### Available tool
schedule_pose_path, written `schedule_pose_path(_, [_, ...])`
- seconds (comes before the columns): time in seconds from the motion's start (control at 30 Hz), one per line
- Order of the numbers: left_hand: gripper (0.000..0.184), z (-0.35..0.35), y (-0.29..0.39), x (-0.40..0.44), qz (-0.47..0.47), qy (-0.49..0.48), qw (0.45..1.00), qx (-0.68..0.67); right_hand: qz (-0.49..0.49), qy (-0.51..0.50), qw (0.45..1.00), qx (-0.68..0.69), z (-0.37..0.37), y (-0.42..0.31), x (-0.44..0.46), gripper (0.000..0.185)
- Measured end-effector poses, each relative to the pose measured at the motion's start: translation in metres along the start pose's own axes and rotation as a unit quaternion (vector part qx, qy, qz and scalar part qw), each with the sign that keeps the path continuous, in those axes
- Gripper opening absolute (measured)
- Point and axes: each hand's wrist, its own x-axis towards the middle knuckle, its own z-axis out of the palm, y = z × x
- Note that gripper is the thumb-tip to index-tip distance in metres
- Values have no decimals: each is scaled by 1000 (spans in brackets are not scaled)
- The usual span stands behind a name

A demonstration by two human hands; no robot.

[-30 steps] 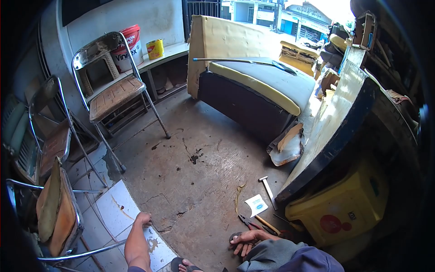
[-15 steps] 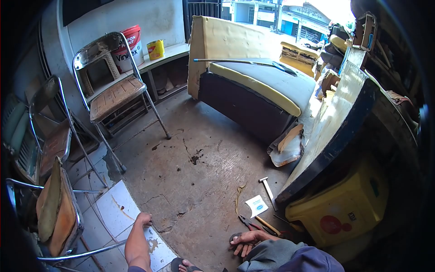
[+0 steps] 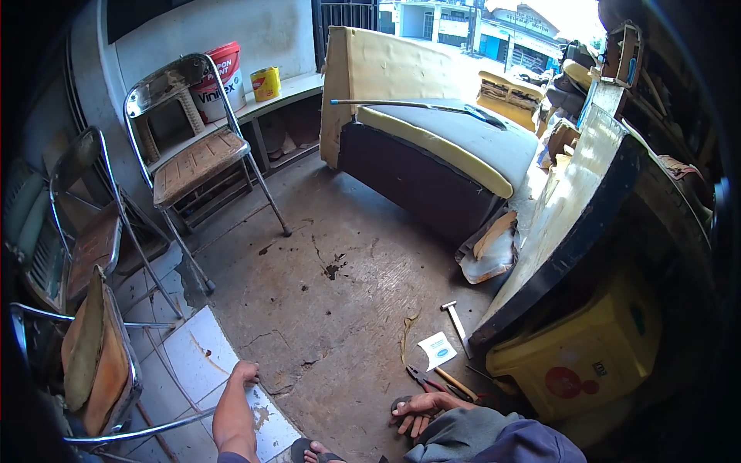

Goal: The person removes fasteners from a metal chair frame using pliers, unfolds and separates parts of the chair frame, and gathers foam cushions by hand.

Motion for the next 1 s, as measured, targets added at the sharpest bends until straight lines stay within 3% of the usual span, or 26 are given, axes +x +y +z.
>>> schedule_pose_path(0.1, [33,1,4,-7,2,-1,1000,4,-137,10,990,44,31,-6,-48,48])
schedule_pose_path(0.17, [34,1,4,-6,4,-2,1000,8,-48,5,998,27,13,-7,-21,47])
schedule_pose_path(0.2, [34,1,2,-4,4,-4,1000,10,-49,5,998,26,25,-4,-35,47])
schedule_pose_path(0.23, [34,1,2,-3,3,-6,1000,13,-165,38,986,6,46,3,-61,47])
schedule_pose_path(0.3, [34,1,2,-4,3,-3,1000,11,-279,69,958,-13,40,4,-54,47])
schedule_pose_path(0.37, [34,1,2,-4,2,0,1000,10,1,-2,1000,1,-5,-3,7,46])
schedule_pose_path(1.0, [33,-2,-2,0,4,-3,1000,21,-2,-9,1000,-2,-12,0,17,47])
